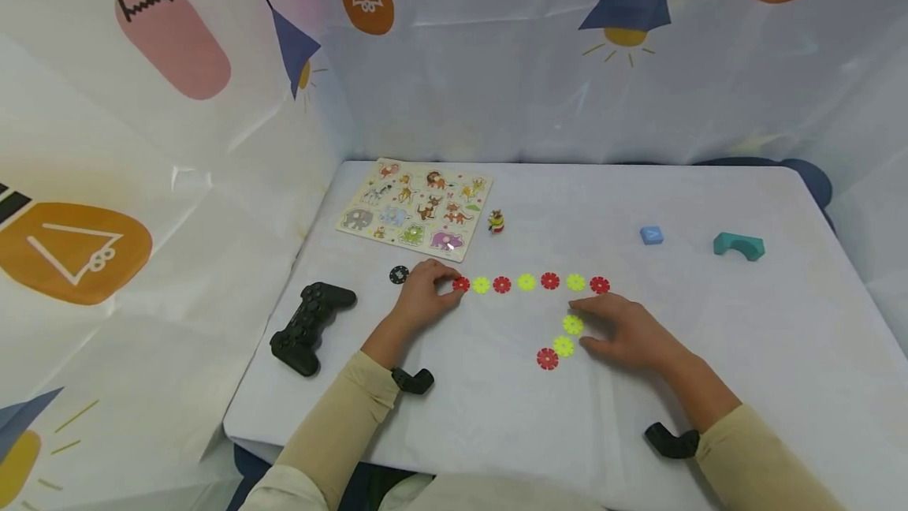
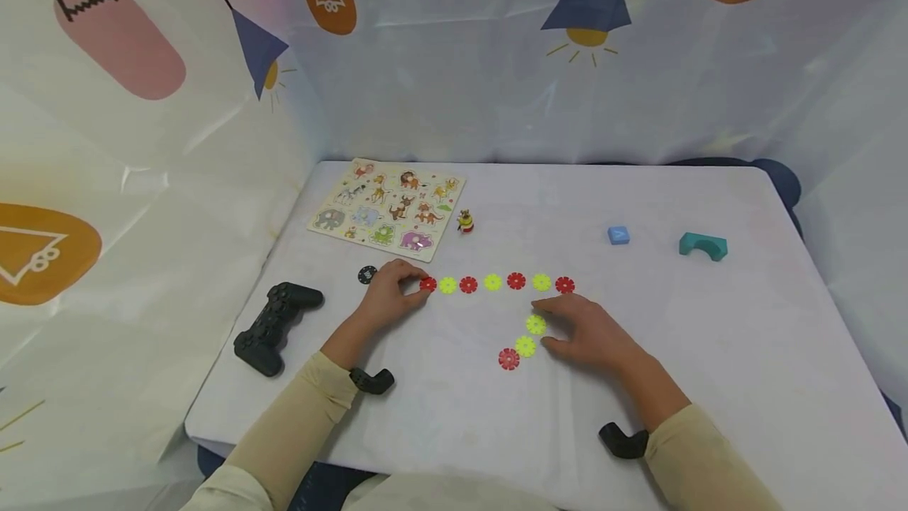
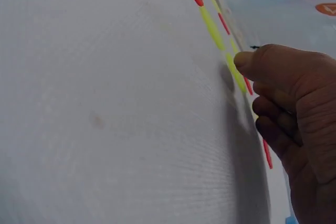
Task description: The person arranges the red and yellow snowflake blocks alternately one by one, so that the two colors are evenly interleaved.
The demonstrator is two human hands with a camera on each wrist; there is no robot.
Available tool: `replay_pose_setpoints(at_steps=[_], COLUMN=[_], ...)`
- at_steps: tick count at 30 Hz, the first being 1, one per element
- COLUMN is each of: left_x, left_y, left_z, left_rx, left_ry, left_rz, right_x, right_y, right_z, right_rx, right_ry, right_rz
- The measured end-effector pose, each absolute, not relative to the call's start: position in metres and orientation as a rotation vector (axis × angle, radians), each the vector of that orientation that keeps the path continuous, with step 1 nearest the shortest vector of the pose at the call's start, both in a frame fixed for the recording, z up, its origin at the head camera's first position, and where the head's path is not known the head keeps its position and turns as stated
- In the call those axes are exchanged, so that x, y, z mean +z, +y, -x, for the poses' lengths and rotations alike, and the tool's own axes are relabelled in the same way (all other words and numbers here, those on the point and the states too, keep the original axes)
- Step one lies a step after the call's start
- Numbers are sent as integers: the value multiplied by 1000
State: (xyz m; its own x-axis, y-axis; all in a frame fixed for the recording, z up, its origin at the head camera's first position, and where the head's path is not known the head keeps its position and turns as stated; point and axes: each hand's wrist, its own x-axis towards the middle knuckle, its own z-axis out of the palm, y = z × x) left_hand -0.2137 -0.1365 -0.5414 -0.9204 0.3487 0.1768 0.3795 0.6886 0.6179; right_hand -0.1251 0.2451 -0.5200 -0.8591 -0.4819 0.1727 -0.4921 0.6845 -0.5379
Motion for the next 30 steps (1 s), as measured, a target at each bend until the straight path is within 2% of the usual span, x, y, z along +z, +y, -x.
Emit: replay_pose_setpoints(at_steps=[9,15,19,25,30], left_x=[-542,-539,-540,-541,-540], left_y=[-136,-136,-135,-136,-136], left_z=[213,213,213,214,215], left_rx=[-1093,-1089,-1087,-1080,-1072], left_ry=[-2856,-2853,-2848,-2854,-2874], left_rz=[593,591,598,599,593], right_x=[-529,-529,-522,-508,-515], right_y=[238,235,243,279,298], right_z=[125,126,127,140,148], right_rx=[953,903,888,912,872], right_ry=[-2740,-2694,-2808,-2968,-2963], right_rz=[-993,-973,-754,-121,-73])
